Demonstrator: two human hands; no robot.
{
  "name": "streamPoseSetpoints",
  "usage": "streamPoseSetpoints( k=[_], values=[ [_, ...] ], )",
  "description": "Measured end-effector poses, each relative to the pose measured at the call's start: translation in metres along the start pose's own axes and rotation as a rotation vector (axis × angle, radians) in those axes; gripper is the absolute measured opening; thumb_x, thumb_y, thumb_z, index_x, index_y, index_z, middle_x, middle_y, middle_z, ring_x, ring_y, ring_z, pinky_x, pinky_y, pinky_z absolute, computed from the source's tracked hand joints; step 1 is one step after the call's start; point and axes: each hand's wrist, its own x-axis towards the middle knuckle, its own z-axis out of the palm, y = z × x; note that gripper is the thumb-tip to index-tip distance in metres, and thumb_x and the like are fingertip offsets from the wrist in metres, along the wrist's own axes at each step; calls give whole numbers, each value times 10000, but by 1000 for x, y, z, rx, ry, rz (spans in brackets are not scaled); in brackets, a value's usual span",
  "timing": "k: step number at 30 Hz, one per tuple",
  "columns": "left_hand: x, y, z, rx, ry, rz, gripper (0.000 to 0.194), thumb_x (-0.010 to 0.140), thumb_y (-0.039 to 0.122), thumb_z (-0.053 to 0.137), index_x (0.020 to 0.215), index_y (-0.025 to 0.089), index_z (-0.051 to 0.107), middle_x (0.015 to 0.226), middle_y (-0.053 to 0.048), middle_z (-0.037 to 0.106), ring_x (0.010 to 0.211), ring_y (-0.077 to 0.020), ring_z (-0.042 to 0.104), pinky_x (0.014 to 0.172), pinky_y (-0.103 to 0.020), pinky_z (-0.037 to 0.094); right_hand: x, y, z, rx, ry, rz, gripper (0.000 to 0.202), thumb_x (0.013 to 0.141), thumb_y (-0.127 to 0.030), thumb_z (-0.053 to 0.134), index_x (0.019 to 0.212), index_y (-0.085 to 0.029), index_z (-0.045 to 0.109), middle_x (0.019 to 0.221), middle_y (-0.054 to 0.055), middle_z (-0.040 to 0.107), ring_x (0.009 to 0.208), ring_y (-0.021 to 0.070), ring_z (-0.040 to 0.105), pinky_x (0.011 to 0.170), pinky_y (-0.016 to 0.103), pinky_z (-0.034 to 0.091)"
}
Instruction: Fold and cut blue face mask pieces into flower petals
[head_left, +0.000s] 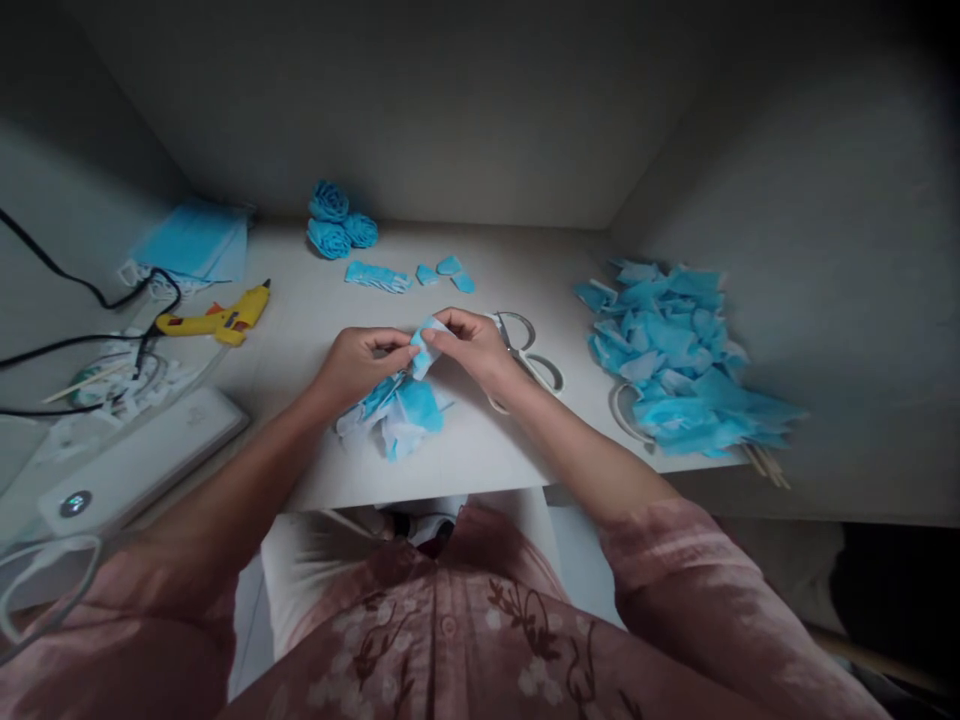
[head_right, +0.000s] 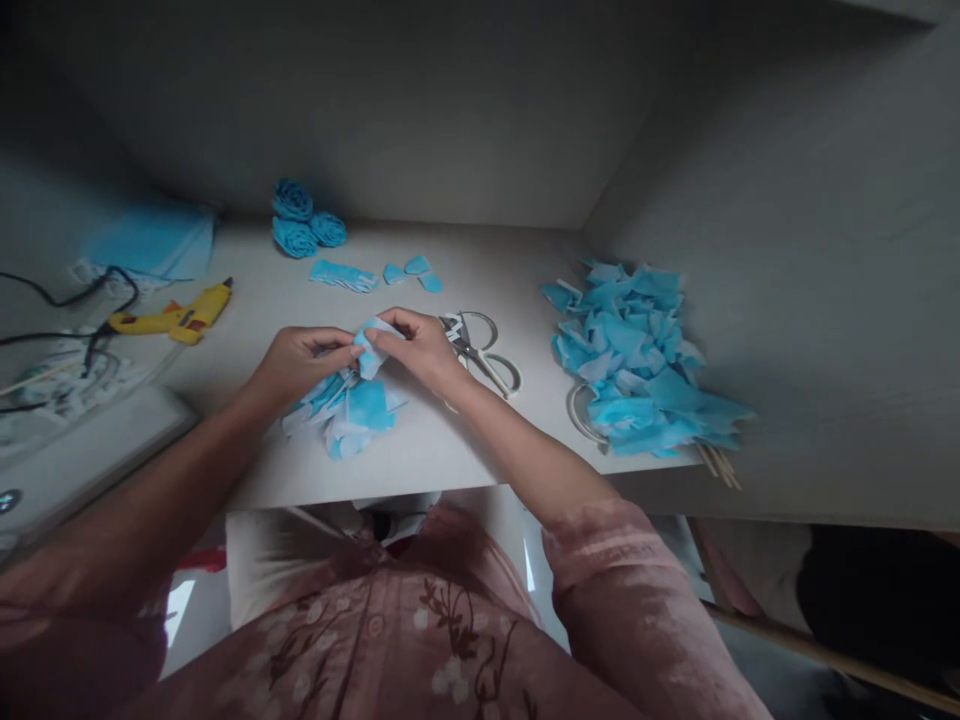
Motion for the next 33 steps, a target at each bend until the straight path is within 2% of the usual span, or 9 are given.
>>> streamPoseSetpoints(
  k=[6, 9, 12, 16, 20, 25, 29, 33],
  values=[
    [2, -9, -2, -79, -6, -38, 244, 736, 403, 775, 703, 164, 745, 625, -3, 678, 594, -108, 570, 604, -218, 443, 4, 5, -4, -72, 18, -103, 268, 770, -438, 793, 864, -207, 695, 802, -21, 673, 750, 120, 580, 735, 266, 471],
    [4, -10, -4, -124, -36, -48, 271, 735, 417, 783, 691, 154, 734, 620, -9, 683, 590, -107, 575, 603, -215, 443, 4, 1, -7, -208, 4, -259, 179, 822, -381, 728, 864, -209, 702, 832, -6, 706, 774, 132, 612, 754, 277, 488],
    [5, -6, -4, -156, -56, -64, 292, 719, 424, 789, 670, 145, 716, 577, -14, 673, 557, -100, 571, 587, -207, 435, 4, -1, -12, -374, -22, -465, 89, 854, -274, 649, 860, -210, 710, 879, 17, 740, 858, 158, 654, 847, 312, 507],
    [6, 4, -4, -199, -54, -112, 296, 662, 419, 827, 679, 150, 706, 519, -10, 647, 494, -101, 552, 542, -212, 444, 8, 1, -19, -513, -59, -698, 156, 864, -168, 570, 896, -218, 714, 945, 38, 768, 934, 182, 689, 931, 361, 514],
    [7, 9, -3, -233, -50, -145, 354, 616, 447, 868, 742, 145, 734, 522, -13, 662, 479, -106, 566, 522, -213, 458, 11, 4, -23, -580, -62, -822, 173, 912, -162, 554, 948, -223, 712, 1005, 44, 784, 978, 187, 712, 957, 379, 519],
    [6, 11, -4, -242, -54, -151, 389, 622, 482, 866, 740, 136, 733, 518, -26, 673, 475, -112, 589, 528, -210, 482, 11, 3, -24, -633, -61, -866, 185, 934, -154, 546, 970, -213, 718, 1021, 52, 785, 996, 187, 710, 958, 373, 528],
    [7, 14, -2, -239, -62, -123, 387, 654, 505, 845, 704, 143, 719, 526, -24, 670, 486, -117, 601, 535, -216, 495, 12, 4, -24, -671, -76, -833, 201, 955, -180, 523, 969, -214, 720, 1036, 61, 784, 1021, 195, 710, 961, 382, 527],
    [11, 17, 0, -241, -54, -115, 308, 659, 439, 813, 676, 150, 706, 502, -8, 645, 463, -106, 572, 515, -206, 468, 12, 3, -25, -644, -78, -776, 217, 941, -206, 514, 960, -220, 729, 1037, 63, 786, 1038, 208, 703, 991, 406, 517]
  ],
)
